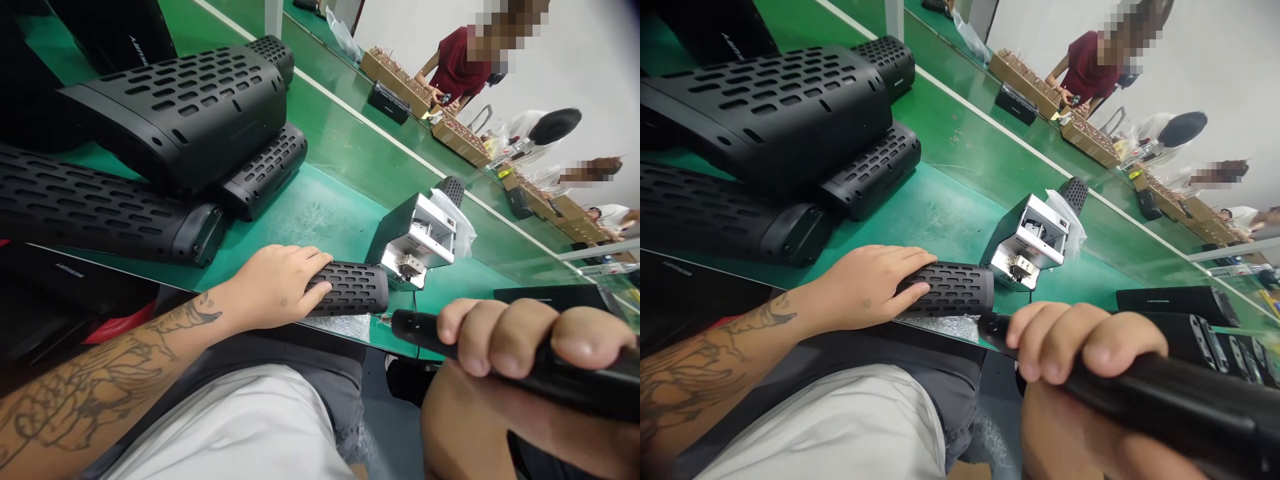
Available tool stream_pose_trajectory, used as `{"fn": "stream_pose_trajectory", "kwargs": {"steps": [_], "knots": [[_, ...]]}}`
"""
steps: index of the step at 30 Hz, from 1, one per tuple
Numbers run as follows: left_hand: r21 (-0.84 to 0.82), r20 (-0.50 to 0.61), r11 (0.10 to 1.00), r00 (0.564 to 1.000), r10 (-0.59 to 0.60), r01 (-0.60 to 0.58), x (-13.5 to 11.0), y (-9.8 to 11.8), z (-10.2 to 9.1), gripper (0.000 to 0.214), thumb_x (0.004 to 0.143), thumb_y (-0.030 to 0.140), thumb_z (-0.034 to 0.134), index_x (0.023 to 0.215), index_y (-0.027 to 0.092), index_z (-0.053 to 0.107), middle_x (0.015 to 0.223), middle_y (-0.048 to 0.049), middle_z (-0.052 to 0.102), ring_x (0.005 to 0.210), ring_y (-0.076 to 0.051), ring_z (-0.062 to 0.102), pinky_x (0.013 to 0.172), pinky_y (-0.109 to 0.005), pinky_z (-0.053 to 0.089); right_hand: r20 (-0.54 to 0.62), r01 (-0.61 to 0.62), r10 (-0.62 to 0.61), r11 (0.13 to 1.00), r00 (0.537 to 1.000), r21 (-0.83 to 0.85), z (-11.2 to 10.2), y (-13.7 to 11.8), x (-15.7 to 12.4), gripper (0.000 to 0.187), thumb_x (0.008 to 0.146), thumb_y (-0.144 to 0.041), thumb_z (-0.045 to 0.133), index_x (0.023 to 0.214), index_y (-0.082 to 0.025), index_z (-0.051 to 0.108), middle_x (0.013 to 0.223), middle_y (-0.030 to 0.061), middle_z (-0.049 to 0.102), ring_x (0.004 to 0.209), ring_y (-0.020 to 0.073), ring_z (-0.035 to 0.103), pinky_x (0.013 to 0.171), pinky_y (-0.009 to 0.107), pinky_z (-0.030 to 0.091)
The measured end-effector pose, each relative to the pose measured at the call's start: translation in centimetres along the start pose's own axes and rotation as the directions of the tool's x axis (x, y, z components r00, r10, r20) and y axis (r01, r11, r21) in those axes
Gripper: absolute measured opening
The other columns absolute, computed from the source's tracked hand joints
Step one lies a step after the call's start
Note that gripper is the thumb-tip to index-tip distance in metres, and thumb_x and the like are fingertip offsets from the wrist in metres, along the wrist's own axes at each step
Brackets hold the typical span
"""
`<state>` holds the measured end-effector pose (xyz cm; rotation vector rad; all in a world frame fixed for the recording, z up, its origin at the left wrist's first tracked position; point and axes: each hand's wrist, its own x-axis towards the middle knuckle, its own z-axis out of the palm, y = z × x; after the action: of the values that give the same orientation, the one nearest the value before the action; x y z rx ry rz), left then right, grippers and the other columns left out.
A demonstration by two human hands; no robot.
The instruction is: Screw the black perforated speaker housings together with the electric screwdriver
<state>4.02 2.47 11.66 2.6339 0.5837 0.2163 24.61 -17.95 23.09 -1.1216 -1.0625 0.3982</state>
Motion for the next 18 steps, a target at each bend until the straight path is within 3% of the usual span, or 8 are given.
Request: {"fn": "stream_pose_trajectory", "kwargs": {"steps": [2,5,10,14,18], "knots": [[-0.013,0.006,1.0,1.0,-0.012,0.012,0.0,0.1,-0.1,0.055,0.12,0.053,0.052,0.158,0.023,0.077,0.151,-0.0124,0.088,0.132,-0.038,0.087,0.105,-0.052,0.067,0.013,-0.081,0.081,0.997,0.997,-0.008,2.4,-0.9,-1.0,0.047,0.116,-0.068,0.079,0.089,-0.03,0.072,0.063,-0.0068,0.065,0.047,0.0168,0.063,0.06,0.04,0.064],[-0.019,0.007,1.0,1.0,-0.014,0.014,0.1,0.2,0.0,0.054,0.119,0.053,0.054,0.159,0.024,0.076,0.151,-0.0127,0.088,0.133,-0.038,0.087,0.106,-0.051,0.067,0.067,-0.063,0.06,0.997,0.996,0.035,4.5,-0.2,-1.4,0.051,0.115,-0.073,0.078,0.089,-0.029,0.07,0.063,-0.007,0.064,0.046,0.0153,0.063,0.059,0.037,0.062],[-0.008,0.03,1.0,0.999,-0.021,0.022,0.1,0.3,0.0,0.053,0.12,0.052,0.054,0.159,0.023,0.076,0.154,-0.0141,0.087,0.136,-0.039,0.086,0.107,-0.052,0.067,0.165,-0.079,0.06,0.991,0.984,0.112,4.9,2.2,-1.0,0.042,0.124,-0.062,0.066,0.101,-0.03,0.081,0.069,-0.004,0.071,0.052,0.0178,0.069,0.065,0.04,0.067],[-0.017,0.045,0.999,0.999,-0.026,0.027,0.1,0.3,-0.2,0.051,0.12,0.052,0.054,0.156,0.023,0.077,0.156,-0.0147,0.086,0.135,-0.04,0.086,0.105,-0.054,0.068,0.172,-0.107,0.083,0.985,0.982,0.132,5.4,3.1,-1.0,0.044,0.114,-0.07,0.081,0.1,-0.029,0.082,0.07,-0.0031,0.07,0.051,0.0173,0.065,0.062,0.04,0.064],[-0.022,0.054,0.999,0.998,-0.025,0.026,0.2,0.4,-0.4,0.049,0.12,0.052,0.054,0.154,0.025,0.078,0.155,-0.0134,0.087,0.135,-0.038,0.086,0.102,-0.051,0.068,0.238,-0.096,0.06,0.985,0.969,0.142,5.6,3.8,-1.0,0.042,0.12,-0.063,0.074,0.099,-0.027,0.08,0.071,-0.0027,0.071,0.051,0.0172,0.066,0.065,0.04,0.063]]}}
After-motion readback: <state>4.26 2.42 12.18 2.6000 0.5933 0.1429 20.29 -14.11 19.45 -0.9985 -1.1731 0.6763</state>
